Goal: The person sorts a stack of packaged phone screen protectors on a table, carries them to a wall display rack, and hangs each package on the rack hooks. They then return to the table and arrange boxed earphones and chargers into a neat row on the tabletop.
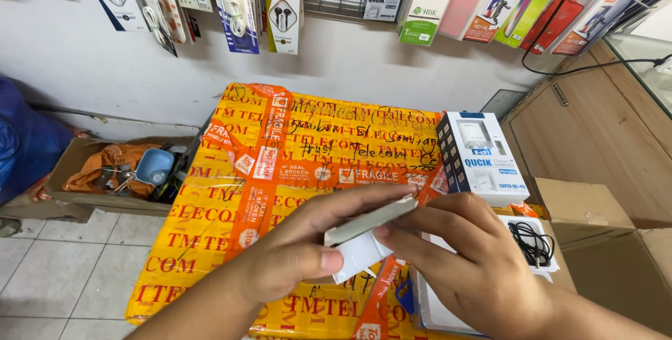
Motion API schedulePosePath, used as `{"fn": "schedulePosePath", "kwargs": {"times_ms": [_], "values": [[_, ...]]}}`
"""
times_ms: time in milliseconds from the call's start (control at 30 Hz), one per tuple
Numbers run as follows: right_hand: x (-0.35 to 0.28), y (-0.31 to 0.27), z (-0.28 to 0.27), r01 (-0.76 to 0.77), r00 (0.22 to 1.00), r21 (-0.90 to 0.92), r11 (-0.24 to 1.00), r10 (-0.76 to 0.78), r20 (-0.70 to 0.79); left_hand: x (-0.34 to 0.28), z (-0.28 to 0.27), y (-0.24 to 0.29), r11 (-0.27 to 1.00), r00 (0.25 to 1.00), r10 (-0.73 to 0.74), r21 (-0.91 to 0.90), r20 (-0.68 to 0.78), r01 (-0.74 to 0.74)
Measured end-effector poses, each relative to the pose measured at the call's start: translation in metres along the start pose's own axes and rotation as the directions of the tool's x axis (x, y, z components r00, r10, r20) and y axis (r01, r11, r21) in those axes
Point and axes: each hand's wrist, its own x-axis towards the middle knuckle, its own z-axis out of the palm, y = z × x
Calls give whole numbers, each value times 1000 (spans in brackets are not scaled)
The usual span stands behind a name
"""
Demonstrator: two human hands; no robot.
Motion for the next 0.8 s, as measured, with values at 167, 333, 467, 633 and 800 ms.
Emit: {"fn": "schedulePosePath", "kwargs": {"times_ms": [167,333,467,633,800], "values": [[13,0,0,12,997,51,999,-8,-74,7,0,9,989,1000,-17,146,-18,20],[16,0,-5,-113,989,240,964,132,-62,8,-13,0,990,992,-77,106,-104,88],[15,-7,1,-365,885,521,771,462,-63,9,-33,-4,991,983,-67,99,-172,85],[21,-25,5,-487,805,498,717,590,-63,12,-35,19,945,981,136,315,-136,-88],[10,-44,19,-513,699,582,631,701,-143,5,-38,31,579,894,401,702,198,-415]]}}
